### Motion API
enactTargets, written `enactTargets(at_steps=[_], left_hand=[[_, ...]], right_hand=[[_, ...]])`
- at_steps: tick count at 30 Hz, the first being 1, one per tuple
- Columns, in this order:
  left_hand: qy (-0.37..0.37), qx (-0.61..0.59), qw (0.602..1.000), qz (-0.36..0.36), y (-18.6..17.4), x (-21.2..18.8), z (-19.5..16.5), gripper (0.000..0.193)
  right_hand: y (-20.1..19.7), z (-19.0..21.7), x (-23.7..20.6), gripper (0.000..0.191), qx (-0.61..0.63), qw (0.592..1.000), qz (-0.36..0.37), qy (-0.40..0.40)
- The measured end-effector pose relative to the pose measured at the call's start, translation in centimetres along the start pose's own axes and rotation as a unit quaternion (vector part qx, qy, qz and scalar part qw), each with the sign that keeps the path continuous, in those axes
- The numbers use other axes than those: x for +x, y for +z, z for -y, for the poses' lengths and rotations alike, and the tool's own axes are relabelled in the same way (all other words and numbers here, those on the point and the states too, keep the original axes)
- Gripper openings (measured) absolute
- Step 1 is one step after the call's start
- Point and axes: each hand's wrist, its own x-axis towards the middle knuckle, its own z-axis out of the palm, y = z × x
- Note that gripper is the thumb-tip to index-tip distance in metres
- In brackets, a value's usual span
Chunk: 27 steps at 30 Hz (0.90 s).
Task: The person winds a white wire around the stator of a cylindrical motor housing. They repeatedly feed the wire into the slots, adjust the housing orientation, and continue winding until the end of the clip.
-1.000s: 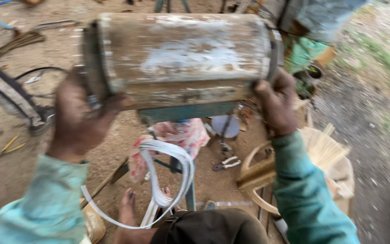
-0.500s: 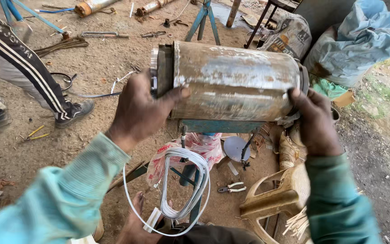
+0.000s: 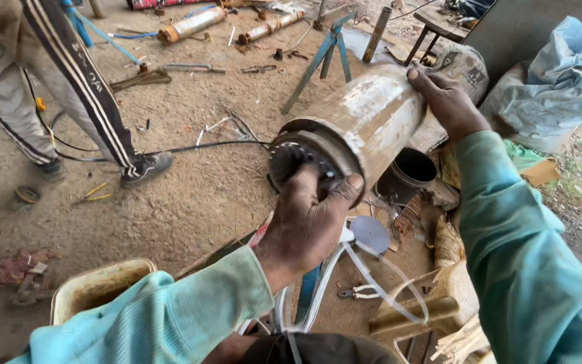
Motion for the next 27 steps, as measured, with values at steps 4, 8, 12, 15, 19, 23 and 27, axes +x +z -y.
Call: enactTargets(at_steps=[4,8,12,15,19,23,27], left_hand=[[0.165,0.006,0.984,0.062,-1.7,-3.1,-0.3,0.046],[0.065,0.041,0.996,-0.040,-5.5,-4.4,-0.1,0.047],[0.235,0.096,0.966,-0.058,-5.5,-3.8,0.7,0.051],[0.002,0.231,0.972,-0.029,-4.4,-2.8,1.0,0.054],[0.218,0.180,0.959,-0.017,-3.5,-1.1,0.9,0.058],[0.162,0.173,0.972,-0.008,-2.9,-0.2,0.8,0.073],[0.221,0.250,0.942,-0.038,-2.7,0.5,0.7,0.085]], right_hand=[[0.9,-1.9,-4.0,0.071,0.002,0.995,-0.082,-0.059],[1.5,-4.8,-9.9,0.068,0.090,0.976,0.000,-0.200],[3.2,-6.2,-12.4,0.054,0.152,0.973,0.000,-0.175],[4.3,-6.5,-12.7,0.049,0.198,0.965,-0.013,-0.169],[5.5,-5.9,-13.1,0.044,0.224,0.959,-0.064,-0.162],[6.5,-4.5,-13.8,0.042,0.212,0.961,-0.115,-0.136],[6.6,-3.3,-14.3,0.044,0.073,0.986,-0.144,-0.037]])
